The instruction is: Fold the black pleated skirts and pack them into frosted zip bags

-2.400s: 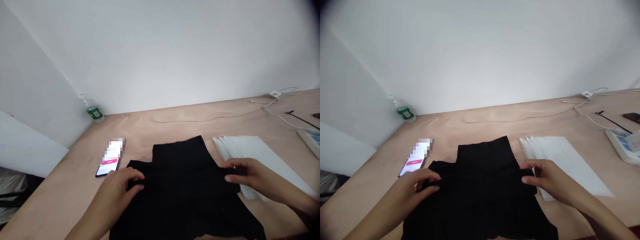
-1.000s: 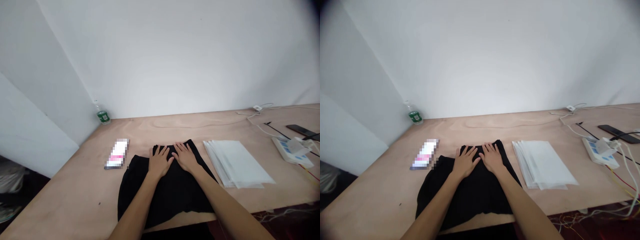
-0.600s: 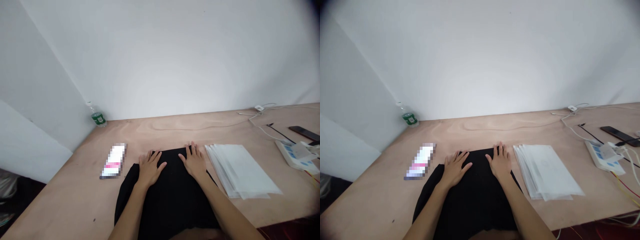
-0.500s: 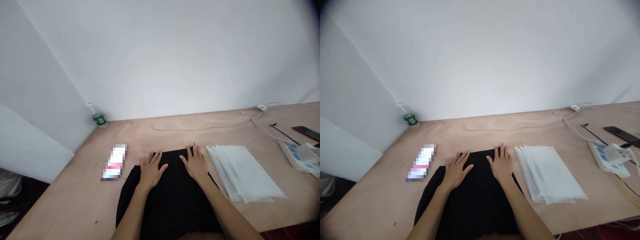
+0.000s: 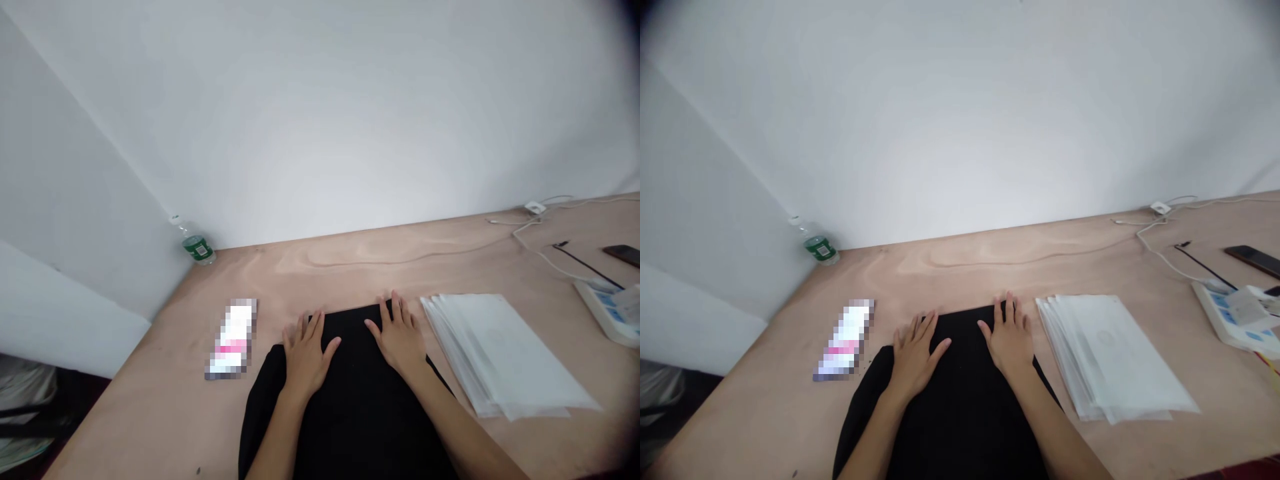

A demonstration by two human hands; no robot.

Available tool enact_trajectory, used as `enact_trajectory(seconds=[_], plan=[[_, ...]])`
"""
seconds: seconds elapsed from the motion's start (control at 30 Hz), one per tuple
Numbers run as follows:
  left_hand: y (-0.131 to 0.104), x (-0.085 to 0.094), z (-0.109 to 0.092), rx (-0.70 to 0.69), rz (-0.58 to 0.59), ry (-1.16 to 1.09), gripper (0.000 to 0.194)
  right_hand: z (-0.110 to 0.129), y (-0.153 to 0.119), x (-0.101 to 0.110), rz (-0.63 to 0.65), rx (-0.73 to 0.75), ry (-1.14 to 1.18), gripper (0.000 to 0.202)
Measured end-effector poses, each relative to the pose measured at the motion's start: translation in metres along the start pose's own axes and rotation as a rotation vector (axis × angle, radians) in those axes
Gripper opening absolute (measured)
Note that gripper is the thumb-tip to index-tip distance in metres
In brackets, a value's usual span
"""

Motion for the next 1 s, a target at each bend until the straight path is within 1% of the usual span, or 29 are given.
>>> enact_trajectory(seconds=[0.07, 0.13, 0.23, 0.3, 0.37, 0.43, 0.5, 0.6, 0.67, 0.73, 0.83, 0.93, 1.0], plan=[[0.0, 0.0, -0.001, 0.001, -0.004, -0.011, 0.06, 0.002, 0.0, 0.003, 0.001, 0.001, 0.027, 0.062], [0.0, 0.0, -0.002, -0.003, -0.007, -0.03, 0.059, -0.001, 0.0, 0.009, 0.001, -0.032, 0.088, 0.06], [-0.002, 0.004, -0.001, 0.002, -0.022, -0.076, 0.056, -0.019, 0.002, 0.019, -0.005, -0.162, 0.18, 0.06], [-0.003, 0.01, 0.004, 0.044, -0.055, -0.117, 0.056, -0.031, 0.004, 0.021, 0.015, -0.228, 0.207, 0.06], [-0.005, 0.017, 0.013, 0.128, -0.102, -0.163, 0.057, -0.04, 0.009, 0.019, 0.069, -0.245, 0.242, 0.058], [-0.006, 0.022, 0.023, 0.222, -0.131, -0.205, 0.057, -0.047, 0.012, 0.012, 0.135, -0.243, 0.284, 0.056], [-0.006, 0.022, 0.029, 0.292, -0.122, -0.243, 0.055, -0.052, 0.015, 0.006, 0.185, -0.23, 0.33, 0.055], [-0.001, 0.015, 0.035, 0.354, -0.054, -0.302, 0.052, -0.054, 0.016, 0.002, 0.223, -0.176, 0.404, 0.048], [0.003, 0.01, 0.039, 0.389, -0.003, -0.338, 0.043, -0.055, 0.016, 0.0, 0.235, -0.142, 0.463, 0.046], [0.008, 0.006, 0.043, 0.415, 0.036, -0.375, 0.035, -0.059, 0.016, -0.001, 0.238, -0.135, 0.531, 0.049], [0.014, 0.0, 0.045, 0.406, 0.072, -0.454, 0.031, -0.062, 0.016, -0.005, 0.248, -0.133, 0.658, 0.053], [0.017, -0.004, 0.042, 0.336, 0.058, -0.562, 0.032, -0.055, 0.015, -0.012, 0.301, -0.078, 0.82, 0.042], [0.018, -0.005, 0.039, 0.27, 0.028, -0.642, 0.032, -0.047, 0.013, -0.012, 0.334, -0.026, 0.929, 0.033]])
Point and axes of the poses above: each hand's wrist, its own y-axis towards the middle knuckle, its own x-axis out of the back of the hand, z = x × y, the point moved 10 cm from there along y, towards the middle knuckle, and after that the axes turned 12 degrees about z, right-handed, at the moved point
